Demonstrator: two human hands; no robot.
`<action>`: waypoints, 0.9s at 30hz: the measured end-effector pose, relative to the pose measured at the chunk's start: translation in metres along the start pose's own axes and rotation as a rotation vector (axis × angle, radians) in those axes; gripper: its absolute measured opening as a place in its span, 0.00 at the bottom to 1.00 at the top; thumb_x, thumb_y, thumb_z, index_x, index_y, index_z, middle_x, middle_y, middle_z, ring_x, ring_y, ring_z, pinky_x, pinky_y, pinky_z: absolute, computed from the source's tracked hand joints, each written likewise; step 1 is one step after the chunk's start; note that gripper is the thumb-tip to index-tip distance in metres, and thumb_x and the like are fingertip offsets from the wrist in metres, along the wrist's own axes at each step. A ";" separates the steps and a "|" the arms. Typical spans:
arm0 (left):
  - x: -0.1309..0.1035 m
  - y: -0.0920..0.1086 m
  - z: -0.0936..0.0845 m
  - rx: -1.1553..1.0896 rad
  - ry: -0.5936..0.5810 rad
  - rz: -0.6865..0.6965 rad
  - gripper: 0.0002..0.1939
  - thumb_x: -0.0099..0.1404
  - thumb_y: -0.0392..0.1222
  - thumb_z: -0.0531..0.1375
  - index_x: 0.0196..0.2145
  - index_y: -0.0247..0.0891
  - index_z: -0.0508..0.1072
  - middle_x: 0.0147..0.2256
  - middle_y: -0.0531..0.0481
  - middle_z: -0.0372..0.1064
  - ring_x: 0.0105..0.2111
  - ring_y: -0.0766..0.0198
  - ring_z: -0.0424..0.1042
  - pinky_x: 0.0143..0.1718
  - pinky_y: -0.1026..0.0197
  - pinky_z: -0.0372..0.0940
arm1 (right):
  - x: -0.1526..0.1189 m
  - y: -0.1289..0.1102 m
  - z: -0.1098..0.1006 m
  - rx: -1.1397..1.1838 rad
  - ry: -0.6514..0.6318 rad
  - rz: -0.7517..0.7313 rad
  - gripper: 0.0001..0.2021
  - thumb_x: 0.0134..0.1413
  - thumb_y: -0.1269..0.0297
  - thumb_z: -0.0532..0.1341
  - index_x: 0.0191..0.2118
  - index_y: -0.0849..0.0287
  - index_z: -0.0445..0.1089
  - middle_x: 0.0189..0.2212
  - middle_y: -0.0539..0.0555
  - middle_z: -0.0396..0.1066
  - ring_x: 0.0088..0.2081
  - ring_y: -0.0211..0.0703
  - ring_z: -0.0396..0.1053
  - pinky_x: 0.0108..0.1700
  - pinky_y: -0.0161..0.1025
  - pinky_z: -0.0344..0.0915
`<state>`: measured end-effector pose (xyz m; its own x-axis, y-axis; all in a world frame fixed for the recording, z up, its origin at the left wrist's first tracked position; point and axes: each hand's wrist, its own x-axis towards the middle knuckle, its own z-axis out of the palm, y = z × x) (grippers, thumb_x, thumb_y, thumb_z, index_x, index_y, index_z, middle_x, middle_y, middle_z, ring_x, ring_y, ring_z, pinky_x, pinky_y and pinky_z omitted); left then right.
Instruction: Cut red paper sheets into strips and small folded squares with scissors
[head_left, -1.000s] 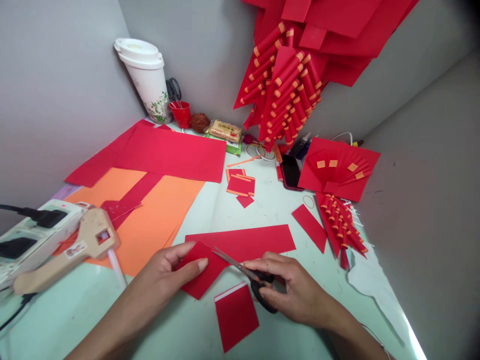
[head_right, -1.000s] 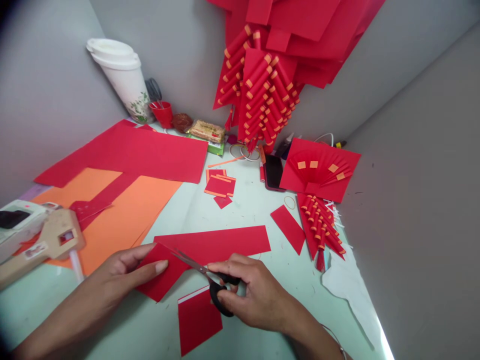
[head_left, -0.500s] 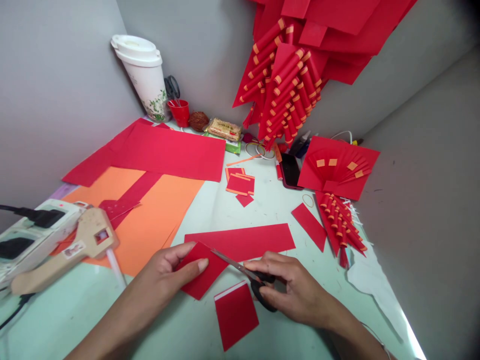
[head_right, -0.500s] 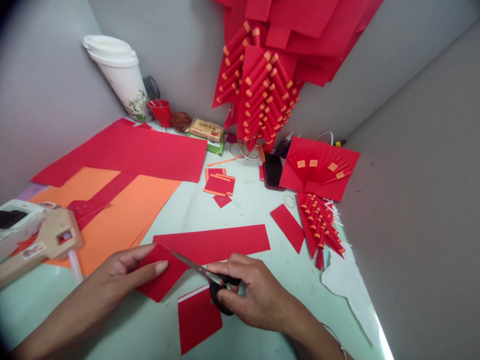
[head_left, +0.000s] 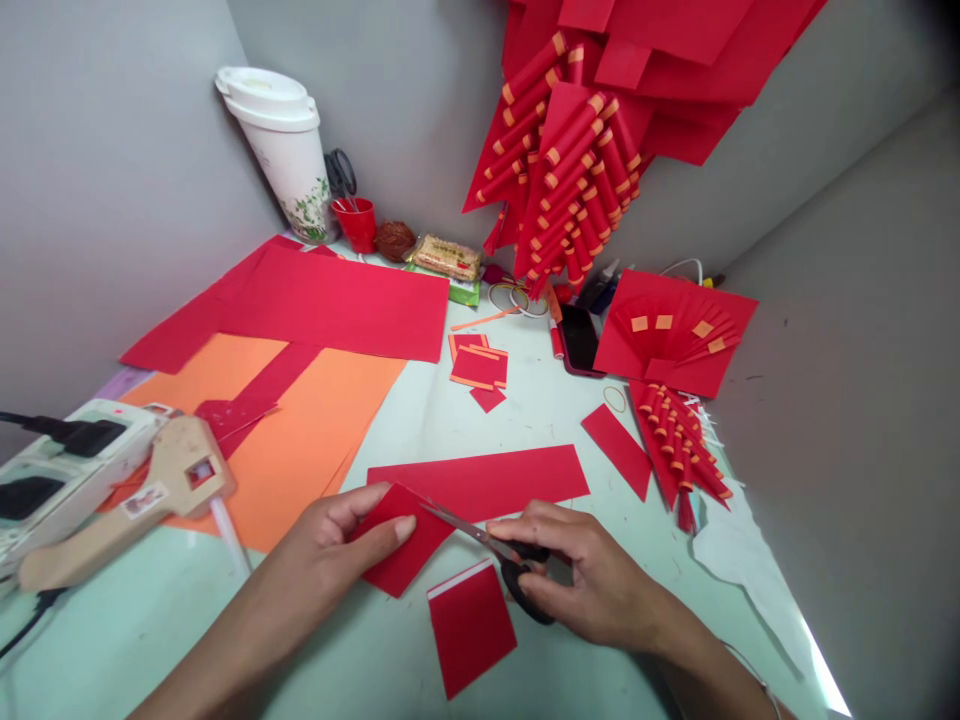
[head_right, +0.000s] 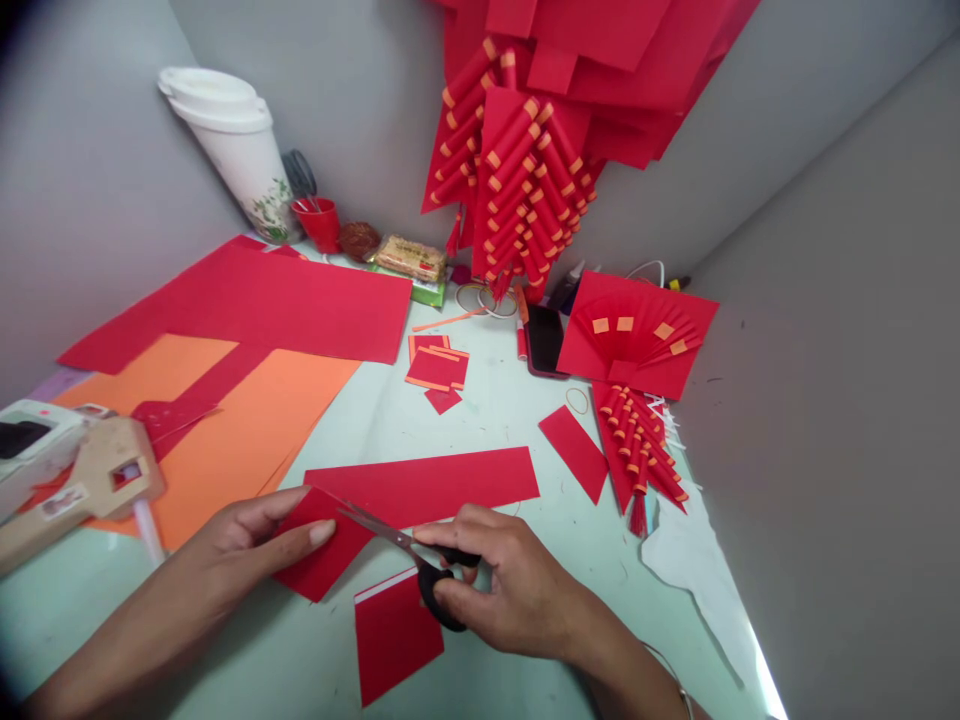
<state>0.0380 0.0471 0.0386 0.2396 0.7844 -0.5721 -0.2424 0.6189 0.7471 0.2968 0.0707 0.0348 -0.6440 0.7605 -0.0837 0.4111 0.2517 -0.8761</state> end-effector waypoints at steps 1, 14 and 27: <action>0.000 0.000 0.000 0.003 0.006 0.006 0.16 0.57 0.41 0.68 0.44 0.47 0.81 0.35 0.51 0.82 0.33 0.51 0.80 0.35 0.56 0.73 | 0.000 0.000 0.000 0.000 0.002 0.002 0.23 0.53 0.74 0.60 0.55 0.55 0.73 0.31 0.50 0.68 0.32 0.40 0.66 0.35 0.36 0.63; -0.005 0.004 0.009 0.023 0.080 0.010 0.17 0.53 0.46 0.71 0.42 0.45 0.82 0.35 0.47 0.82 0.31 0.49 0.80 0.34 0.54 0.73 | 0.000 0.000 0.001 0.015 0.008 -0.011 0.23 0.54 0.75 0.59 0.55 0.54 0.73 0.32 0.50 0.69 0.33 0.39 0.65 0.36 0.36 0.63; 0.002 -0.009 -0.009 -0.030 0.046 -0.009 0.15 0.60 0.42 0.66 0.46 0.45 0.80 0.37 0.47 0.82 0.31 0.55 0.80 0.34 0.59 0.72 | 0.008 0.015 0.003 0.215 0.160 0.262 0.22 0.54 0.69 0.59 0.55 0.55 0.72 0.32 0.50 0.64 0.32 0.39 0.63 0.35 0.37 0.62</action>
<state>0.0323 0.0437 0.0277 0.1987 0.7792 -0.5945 -0.2687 0.6266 0.7315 0.2958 0.0784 0.0197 -0.4186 0.8707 -0.2580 0.3927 -0.0826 -0.9160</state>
